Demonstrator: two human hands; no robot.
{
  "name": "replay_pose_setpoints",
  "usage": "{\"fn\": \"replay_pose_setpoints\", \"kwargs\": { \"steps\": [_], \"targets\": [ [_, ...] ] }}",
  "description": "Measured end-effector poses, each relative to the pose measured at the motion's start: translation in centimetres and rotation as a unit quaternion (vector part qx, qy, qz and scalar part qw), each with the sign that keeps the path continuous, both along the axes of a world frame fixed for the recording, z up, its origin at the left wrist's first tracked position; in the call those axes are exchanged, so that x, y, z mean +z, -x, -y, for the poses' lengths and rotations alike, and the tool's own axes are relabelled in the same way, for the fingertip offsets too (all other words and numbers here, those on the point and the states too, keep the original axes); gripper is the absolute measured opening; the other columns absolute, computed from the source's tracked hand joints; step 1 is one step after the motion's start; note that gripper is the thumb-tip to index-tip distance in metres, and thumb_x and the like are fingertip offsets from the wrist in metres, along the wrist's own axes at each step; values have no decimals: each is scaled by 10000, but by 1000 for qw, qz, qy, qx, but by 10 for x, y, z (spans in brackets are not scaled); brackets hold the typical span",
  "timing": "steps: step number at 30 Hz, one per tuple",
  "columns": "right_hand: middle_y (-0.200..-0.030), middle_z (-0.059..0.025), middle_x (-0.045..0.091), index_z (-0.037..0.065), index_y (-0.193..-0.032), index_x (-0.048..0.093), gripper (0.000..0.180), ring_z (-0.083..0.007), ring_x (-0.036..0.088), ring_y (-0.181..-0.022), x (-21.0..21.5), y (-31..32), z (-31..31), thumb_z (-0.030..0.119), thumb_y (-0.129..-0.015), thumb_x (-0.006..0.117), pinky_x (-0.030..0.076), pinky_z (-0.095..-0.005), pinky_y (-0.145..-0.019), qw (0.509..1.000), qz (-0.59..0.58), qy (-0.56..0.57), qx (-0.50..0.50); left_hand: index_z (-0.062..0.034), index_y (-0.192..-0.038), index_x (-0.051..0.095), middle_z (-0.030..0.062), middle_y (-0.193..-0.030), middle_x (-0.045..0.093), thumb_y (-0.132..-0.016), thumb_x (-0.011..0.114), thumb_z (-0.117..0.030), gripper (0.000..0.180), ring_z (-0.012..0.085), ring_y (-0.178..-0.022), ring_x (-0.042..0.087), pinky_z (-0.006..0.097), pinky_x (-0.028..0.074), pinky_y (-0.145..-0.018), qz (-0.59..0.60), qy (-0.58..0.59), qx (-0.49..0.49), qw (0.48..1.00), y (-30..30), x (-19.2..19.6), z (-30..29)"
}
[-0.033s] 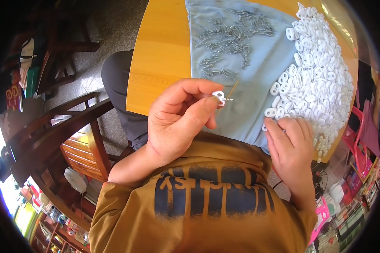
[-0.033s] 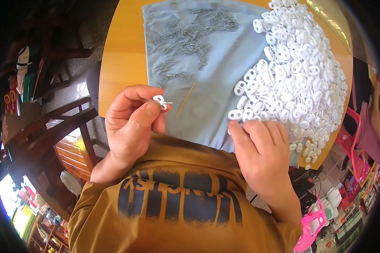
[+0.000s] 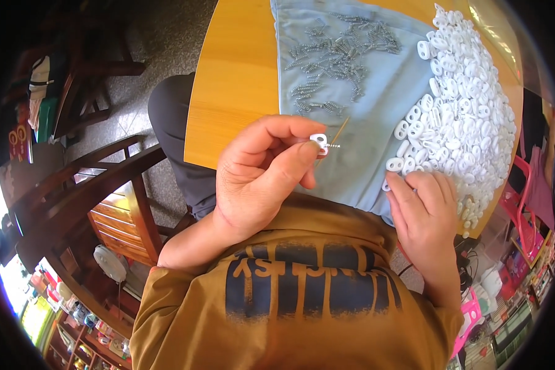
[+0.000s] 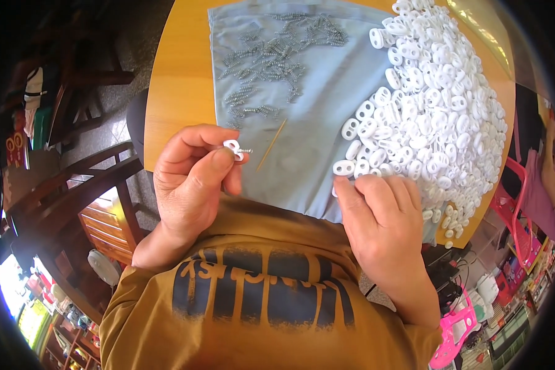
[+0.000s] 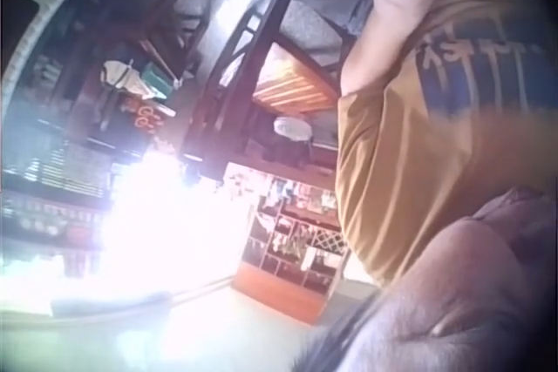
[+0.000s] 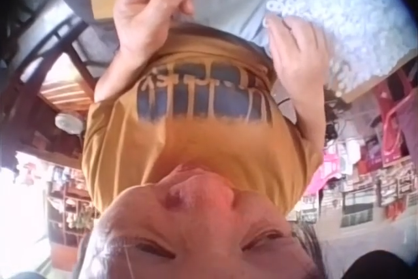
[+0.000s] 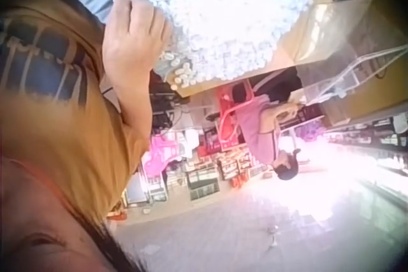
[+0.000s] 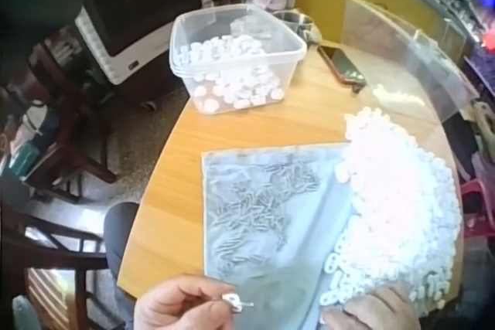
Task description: Manually assembling white plastic loops onto metal spring clips at a workspace table.
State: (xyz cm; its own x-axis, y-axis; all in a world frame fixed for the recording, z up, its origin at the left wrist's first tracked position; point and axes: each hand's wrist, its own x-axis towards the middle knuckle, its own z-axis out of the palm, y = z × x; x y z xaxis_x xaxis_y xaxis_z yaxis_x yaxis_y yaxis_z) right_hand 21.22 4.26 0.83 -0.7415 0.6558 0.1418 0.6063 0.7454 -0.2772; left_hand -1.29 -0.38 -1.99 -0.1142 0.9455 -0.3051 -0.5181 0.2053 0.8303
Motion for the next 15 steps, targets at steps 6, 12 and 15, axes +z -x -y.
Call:
{"fn": "replay_pose_setpoints", "kwargs": {
  "steps": [6, 12, 15],
  "targets": [
    [-811, -52, 537, 16, -898, 626, 246, -206, 513, -660, 6, 4, -7, -26, -661, 676, 396, -332, -595, 999, -49, 2, -8, 5, -1049, 586, 49, -856, 626, -868, 549, 19, 185, 61, -627, 541, 177, 432, -569, 4, 0, -3, 1000, 1, 1, -1],
    [-928, -144, 622, -27, -929, 594, 131, -191, 596, -700, 21, 15, 1, -25, -798, 603, 489, -259, -649, 907, -294, 278, -116, 23, -1042, 566, 79, -855, 616, -875, 527, 16, 172, 81, -585, 526, 191, 433, -549, 98, -21, -38, 994, -2, 18, -4],
    [-974, -150, 597, -55, -1056, 530, 173, -116, 576, -758, 19, 30, 6, 4, -894, 510, 500, -234, -681, 736, -474, 468, -117, 33, -1021, 555, 106, -843, 609, -875, 518, 5, 153, 107, -538, 518, 212, 433, -519, 112, -31, -63, 991, -6, 29, -9]
  ]
}}
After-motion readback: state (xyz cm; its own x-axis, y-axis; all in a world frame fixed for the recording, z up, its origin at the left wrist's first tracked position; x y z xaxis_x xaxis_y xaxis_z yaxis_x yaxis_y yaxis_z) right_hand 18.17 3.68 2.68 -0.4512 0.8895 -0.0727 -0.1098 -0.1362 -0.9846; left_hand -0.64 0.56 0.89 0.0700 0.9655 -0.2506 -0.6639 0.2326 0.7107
